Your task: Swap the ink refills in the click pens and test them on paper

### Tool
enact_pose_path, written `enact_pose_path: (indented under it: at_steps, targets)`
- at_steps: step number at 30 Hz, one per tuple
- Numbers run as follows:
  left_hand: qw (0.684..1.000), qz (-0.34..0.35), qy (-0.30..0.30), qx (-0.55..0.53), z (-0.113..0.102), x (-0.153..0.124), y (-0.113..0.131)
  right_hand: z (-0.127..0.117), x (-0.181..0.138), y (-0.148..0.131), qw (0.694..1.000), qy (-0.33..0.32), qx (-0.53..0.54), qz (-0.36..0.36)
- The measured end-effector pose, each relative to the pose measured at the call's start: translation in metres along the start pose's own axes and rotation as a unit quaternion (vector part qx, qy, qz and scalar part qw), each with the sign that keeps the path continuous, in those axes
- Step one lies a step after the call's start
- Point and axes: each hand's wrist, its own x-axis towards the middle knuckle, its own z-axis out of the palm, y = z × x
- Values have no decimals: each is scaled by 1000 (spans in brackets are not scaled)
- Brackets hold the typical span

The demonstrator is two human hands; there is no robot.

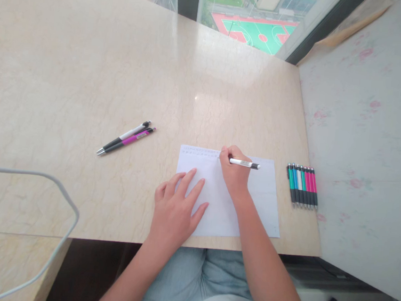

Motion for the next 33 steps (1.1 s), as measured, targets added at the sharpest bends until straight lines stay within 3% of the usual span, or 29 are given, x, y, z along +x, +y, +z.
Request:
enact_pose_path:
  at_steps: [7, 15, 23, 27, 33]
  targets:
    - [1000, 1, 3, 5, 1, 0, 0, -6, 1, 6, 981, 48, 164, 89]
    - [1000, 5, 23, 20, 5, 0, 0, -10, 5, 15, 936, 39, 336, 99]
    - [999, 11, 32, 36, 7, -1, -1, -34, -22, 23, 900, 46, 392, 183]
    - [998, 11, 36, 44, 7, -1, 0, -47, -40, 29, 908, -8, 381, 177]
    - [997, 14, 40, 67, 6, -2, 1, -52, -38, 36, 884, -16, 430, 181]
